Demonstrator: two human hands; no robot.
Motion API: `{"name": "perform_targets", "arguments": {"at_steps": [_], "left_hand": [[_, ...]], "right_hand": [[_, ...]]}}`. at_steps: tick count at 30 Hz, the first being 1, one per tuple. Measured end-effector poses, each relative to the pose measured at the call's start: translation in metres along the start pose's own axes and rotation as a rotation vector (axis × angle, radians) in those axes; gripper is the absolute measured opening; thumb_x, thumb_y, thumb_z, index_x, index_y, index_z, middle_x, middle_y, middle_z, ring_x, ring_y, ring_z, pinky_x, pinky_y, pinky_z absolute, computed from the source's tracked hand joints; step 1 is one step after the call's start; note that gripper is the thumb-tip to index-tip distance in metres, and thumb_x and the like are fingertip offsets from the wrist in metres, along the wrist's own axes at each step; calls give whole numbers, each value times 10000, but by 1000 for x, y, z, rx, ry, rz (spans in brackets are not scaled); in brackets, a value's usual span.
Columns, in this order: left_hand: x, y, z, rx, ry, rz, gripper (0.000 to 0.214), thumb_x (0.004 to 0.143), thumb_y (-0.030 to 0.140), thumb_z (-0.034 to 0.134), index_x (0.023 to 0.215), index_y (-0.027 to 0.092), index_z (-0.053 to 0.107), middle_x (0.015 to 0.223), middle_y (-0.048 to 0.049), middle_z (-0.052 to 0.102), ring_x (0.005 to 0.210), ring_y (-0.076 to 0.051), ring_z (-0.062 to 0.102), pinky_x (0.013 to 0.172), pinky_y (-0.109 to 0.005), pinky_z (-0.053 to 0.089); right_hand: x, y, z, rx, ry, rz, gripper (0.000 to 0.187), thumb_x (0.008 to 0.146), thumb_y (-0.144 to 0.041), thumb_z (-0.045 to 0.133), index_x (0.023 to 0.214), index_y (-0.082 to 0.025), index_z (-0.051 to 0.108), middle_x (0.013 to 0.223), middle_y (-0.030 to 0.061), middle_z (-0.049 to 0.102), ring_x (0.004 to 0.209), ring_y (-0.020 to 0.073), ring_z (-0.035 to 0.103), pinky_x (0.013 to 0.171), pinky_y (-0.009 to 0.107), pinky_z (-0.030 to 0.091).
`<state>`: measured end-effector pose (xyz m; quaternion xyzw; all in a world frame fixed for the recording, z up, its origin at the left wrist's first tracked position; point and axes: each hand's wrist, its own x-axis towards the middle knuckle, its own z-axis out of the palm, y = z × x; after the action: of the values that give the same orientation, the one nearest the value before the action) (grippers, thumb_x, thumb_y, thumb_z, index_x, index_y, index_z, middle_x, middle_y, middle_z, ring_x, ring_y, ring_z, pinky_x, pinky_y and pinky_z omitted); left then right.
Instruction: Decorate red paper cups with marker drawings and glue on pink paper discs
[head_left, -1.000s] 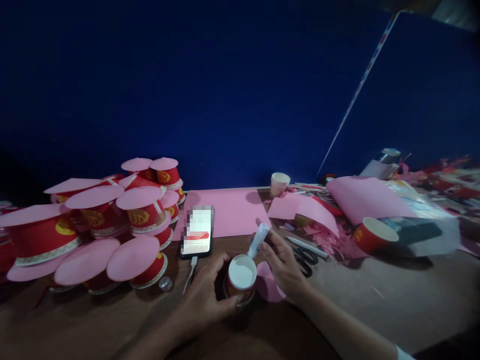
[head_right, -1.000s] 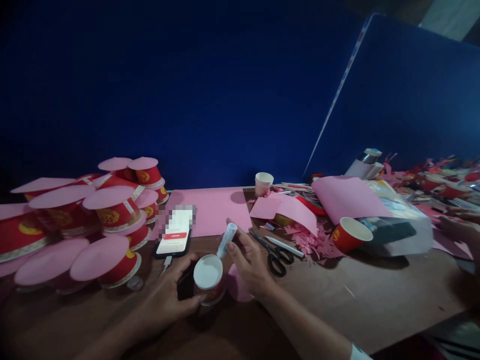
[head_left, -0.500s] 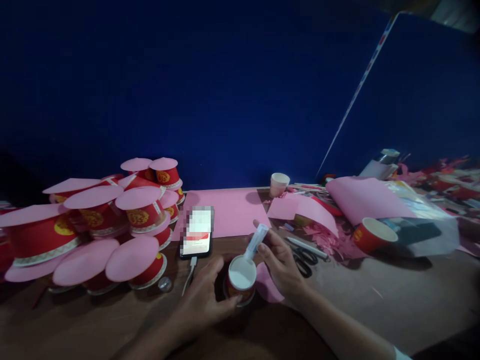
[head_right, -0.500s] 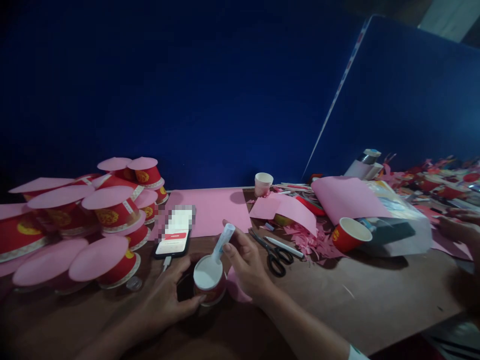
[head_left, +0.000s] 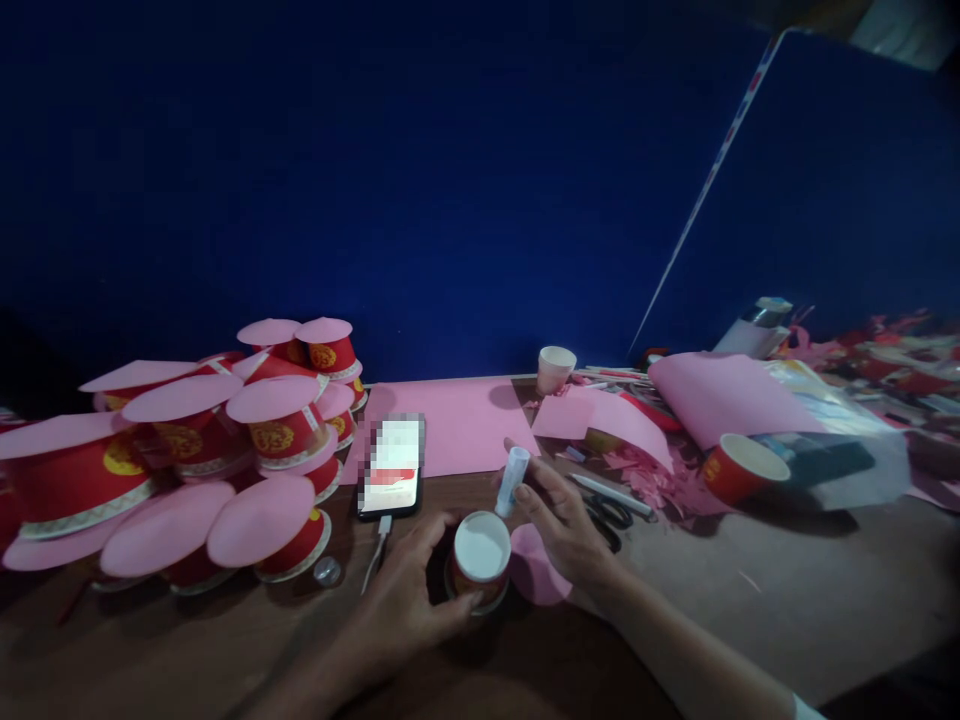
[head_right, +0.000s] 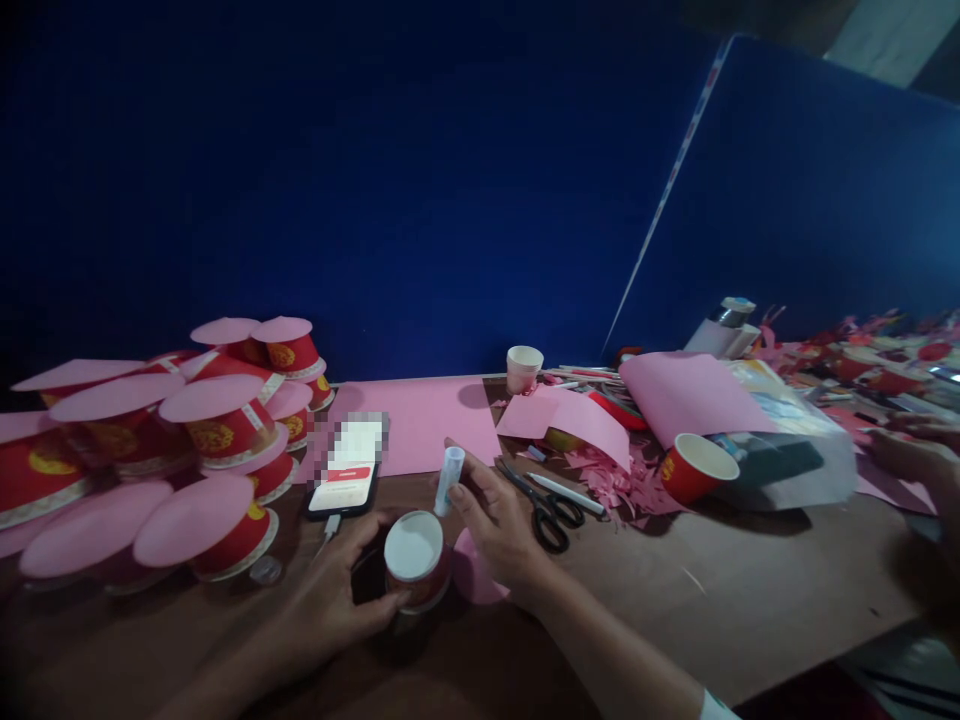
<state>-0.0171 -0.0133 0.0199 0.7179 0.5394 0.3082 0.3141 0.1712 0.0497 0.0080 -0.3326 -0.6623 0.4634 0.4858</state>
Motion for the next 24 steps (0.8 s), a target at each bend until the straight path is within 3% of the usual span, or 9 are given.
{"name": "perform_targets", "arguments": {"at_steps": [5,10,15,19,24], "left_hand": [[1,1,1,1,12,18,444,694,295,642,1115,227,518,1120,-53,636,1019,-242,587,854,-354,481],[2,8,-3,-10,-5,14,420,691,287,641,1096,238,539,1092,-47,648,1011,-250,591,849,-366,485],[2,2,0,-32,14,18,435,697,305,644,1108,228,526,1124,-58,632,1042,-248,579,874,-371,473],[0,-2,2,-37,10,8,449,688,300,650,1111,225,520,1109,-67,635,1023,-258,586,874,-397,473],[1,-2,3,-92,2,21,441,708,305,640,1119,228,499,1135,-67,620,1046,-246,575,900,-389,461]], "right_hand": [[0,3,4,109,76,-2,441,890,-297,518,1321,-232,453,1039,56,657,1000,193,571,910,351,431],[0,8,9,167,22,29,431,878,-300,538,1301,-241,479,1076,58,643,1009,195,569,861,327,467],[0,6,1,127,-32,29,419,890,-289,520,1303,-234,473,998,43,652,912,169,585,835,313,471],[1,5,-3,80,6,16,399,882,-305,526,1272,-225,504,971,46,654,884,172,583,818,317,474],[-1,8,4,223,31,44,401,873,-307,543,1265,-236,494,995,52,650,917,180,590,851,331,465]]}}
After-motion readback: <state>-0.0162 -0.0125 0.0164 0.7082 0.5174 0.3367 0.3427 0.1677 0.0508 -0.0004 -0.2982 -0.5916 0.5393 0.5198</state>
